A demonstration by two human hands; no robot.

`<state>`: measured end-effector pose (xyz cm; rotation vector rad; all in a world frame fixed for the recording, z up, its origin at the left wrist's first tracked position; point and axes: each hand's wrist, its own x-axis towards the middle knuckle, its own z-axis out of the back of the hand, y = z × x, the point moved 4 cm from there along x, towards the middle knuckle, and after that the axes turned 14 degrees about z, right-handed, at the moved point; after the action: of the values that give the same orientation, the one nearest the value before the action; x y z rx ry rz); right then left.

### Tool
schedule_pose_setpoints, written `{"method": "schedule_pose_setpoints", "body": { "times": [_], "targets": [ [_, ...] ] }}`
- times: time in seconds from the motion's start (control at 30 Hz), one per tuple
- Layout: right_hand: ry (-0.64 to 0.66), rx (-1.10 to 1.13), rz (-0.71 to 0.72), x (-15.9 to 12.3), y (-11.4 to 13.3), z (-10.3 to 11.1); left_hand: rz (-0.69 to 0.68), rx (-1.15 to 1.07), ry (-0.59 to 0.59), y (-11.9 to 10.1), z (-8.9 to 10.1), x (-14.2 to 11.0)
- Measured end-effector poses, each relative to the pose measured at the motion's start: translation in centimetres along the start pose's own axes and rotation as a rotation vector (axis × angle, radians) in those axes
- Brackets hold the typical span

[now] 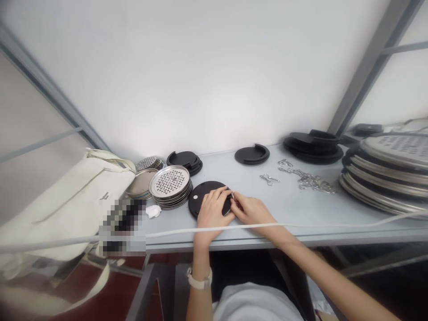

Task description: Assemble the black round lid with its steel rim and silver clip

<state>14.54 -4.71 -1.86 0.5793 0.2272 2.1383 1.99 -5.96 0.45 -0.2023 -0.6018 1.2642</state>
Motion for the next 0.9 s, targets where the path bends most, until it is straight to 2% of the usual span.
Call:
{"method": "schedule_pose_setpoints", "body": {
  "times": [0.63, 0.9],
  "targets": [
    [0.069, -0.03, 0.016, -0.36, -0.76, -0.14, -0.007, 0.048, 0.016, -0.13, -0.1, -0.04],
    [0.114, -0.153, -0.019, -0.13, -0.64, -0.2, -0.013, 0.059, -0.001, 0.0, -0.32, -0.08]
  ]
}}
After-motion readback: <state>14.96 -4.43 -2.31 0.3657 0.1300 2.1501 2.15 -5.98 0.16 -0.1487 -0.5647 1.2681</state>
